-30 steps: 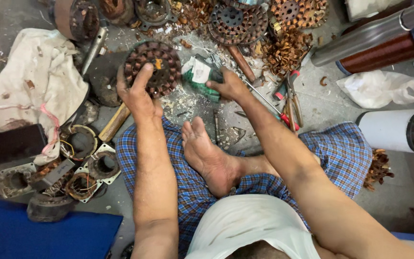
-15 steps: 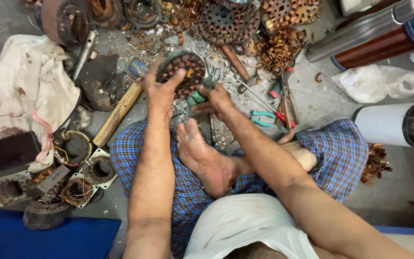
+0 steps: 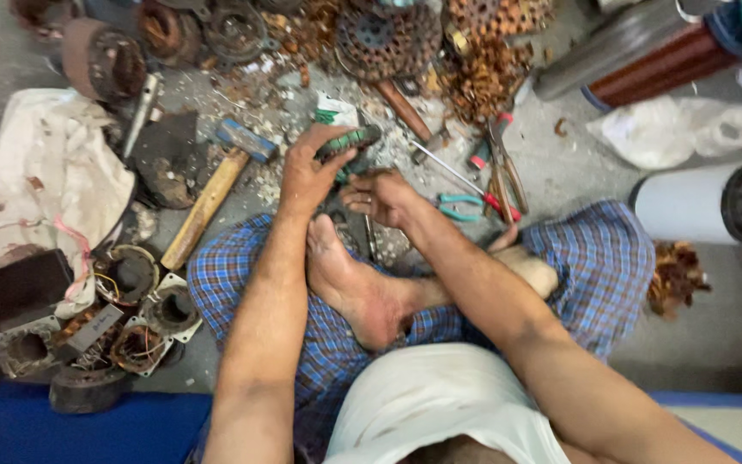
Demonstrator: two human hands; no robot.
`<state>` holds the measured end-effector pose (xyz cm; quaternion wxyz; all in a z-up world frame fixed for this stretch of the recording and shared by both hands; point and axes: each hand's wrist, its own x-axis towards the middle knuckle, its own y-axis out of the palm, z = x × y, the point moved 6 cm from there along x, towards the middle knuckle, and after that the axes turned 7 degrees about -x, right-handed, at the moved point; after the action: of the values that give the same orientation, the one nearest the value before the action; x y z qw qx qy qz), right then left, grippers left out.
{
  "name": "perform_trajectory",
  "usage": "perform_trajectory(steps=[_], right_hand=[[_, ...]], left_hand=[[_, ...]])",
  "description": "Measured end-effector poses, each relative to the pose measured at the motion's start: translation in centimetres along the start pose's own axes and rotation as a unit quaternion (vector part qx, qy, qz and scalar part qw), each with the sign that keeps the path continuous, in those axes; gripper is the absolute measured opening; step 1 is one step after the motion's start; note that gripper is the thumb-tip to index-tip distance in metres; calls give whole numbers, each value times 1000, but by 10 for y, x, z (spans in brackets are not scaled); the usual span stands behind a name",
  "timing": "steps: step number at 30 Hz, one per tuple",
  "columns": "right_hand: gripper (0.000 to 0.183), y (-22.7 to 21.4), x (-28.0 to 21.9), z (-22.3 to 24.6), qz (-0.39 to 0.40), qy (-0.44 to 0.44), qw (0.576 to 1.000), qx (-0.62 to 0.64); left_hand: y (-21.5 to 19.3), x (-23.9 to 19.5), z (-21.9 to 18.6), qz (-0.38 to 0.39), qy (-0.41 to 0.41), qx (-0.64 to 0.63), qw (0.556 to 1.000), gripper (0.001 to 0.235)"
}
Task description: The person disassembles fan motor stators and coils while sitting on the floor, using a hammer, pliers, and a screwdriver to pry and strike the metal components.
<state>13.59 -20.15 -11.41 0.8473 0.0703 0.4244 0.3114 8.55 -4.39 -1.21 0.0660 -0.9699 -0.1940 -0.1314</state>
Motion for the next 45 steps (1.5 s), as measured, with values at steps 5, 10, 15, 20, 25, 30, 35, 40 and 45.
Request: perform_trajectory(steps=[5,10,15,20,25,30,35,40,45], right_hand=[[27,2,-17,5,-62,20,983,-169],[22,-38,-58,40,-144,-122,882,-432],[19,-107,-133,75,-281,-284,686,-608],[20,-131,-149,54,-277,-152,674,-668],[36,-86,-120,25,-225,-177,575,-767],[24,-52,-103,13,-161,-193,624,-739],[30,-91,-111,80,-347,-353,556,-667],[34,-157,-103,106,-299,-262,430,-811],[26,-138,-100,111,-263,-224,298,-890]], left_hand=[[9,13,3,28,-5,38,999,40],[-2,11,-15,4,16,117,993,44],[2,6,-29,5,70,185,980,48],[3,7,-15,12,21,159,987,40],[7,6,-10,24,39,176,983,37],[2,7,-15,21,44,153,987,34],[-3,10,-13,-5,6,168,986,35],[3,11,-14,-7,36,166,985,34],[1,12,-13,-21,2,121,992,31]])
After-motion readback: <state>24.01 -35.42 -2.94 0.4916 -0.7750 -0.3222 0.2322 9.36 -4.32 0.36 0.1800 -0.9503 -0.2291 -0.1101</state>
